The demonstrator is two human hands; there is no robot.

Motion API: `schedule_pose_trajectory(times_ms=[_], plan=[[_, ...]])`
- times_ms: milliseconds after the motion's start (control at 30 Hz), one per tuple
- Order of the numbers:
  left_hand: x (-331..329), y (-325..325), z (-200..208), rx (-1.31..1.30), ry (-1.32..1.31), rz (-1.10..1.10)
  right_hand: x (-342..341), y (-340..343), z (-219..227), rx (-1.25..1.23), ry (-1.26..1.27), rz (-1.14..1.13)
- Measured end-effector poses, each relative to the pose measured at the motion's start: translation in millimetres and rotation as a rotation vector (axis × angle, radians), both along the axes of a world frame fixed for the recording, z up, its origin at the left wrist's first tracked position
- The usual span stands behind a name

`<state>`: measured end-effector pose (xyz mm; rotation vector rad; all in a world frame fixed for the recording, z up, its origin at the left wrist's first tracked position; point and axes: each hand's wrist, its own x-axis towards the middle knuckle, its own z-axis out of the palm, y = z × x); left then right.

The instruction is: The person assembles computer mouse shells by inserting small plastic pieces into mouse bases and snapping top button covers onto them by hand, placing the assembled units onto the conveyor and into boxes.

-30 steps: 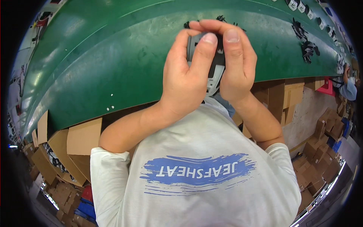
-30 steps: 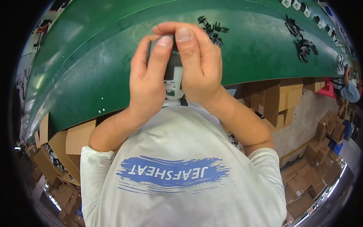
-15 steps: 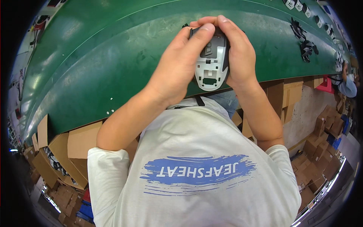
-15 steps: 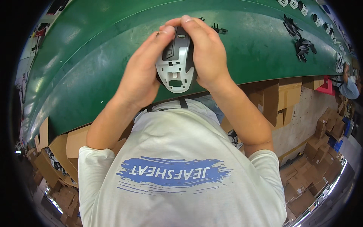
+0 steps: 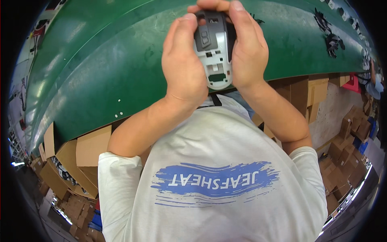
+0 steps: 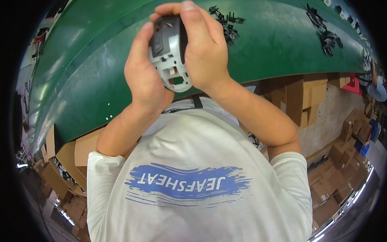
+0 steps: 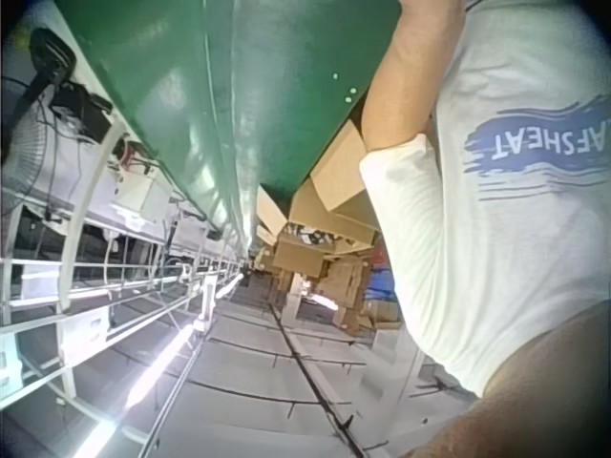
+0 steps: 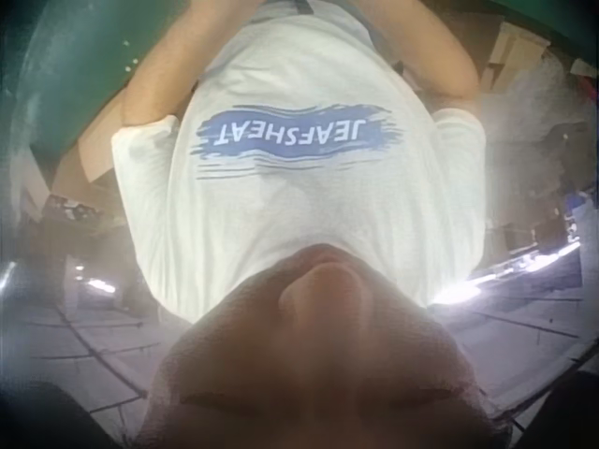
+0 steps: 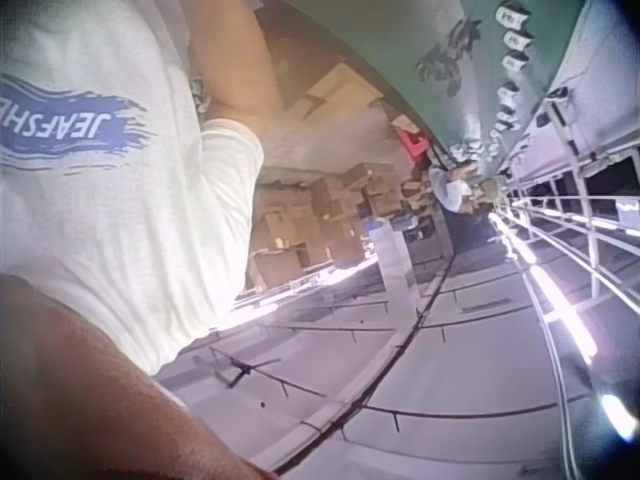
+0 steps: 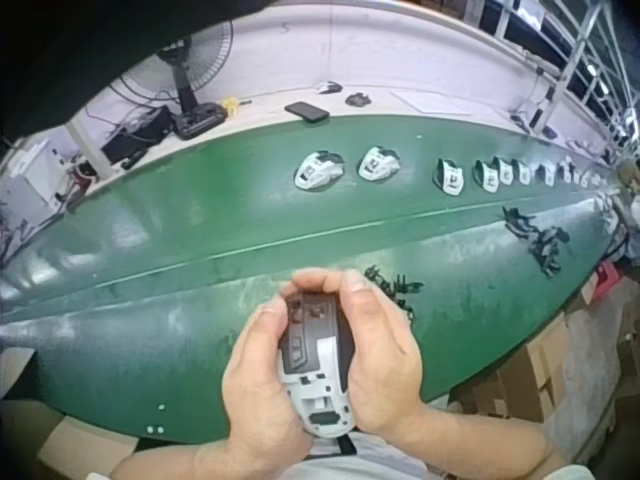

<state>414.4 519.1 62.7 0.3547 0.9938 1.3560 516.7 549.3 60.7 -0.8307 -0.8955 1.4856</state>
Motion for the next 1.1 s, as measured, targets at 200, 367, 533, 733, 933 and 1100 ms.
schedule_pose_trajectory(times_ms=[200,367,533,733,933,1100], plan=[[-5,2,3,-0.104,-0.068,-0.034,1,2,-1,-0.155,0.026,0.050],[-17,3,16,-0.038,-0.126,-0.127,6,4,17,-0.214,0.141,0.094],[-17,-4,24,0.086,0.121,-0.236,9,9,22,-0.203,0.147,0.219],[-11,-12,18,0.309,0.383,-0.189,7,-8,25,-0.095,0.051,0.158],[-13,-2,5,0.607,0.512,-0.244,10,-11,13,-0.053,0.079,0.108],[-15,18,-16,0.716,0.717,0.267,16,-13,10,-0.160,0.494,0.205]])
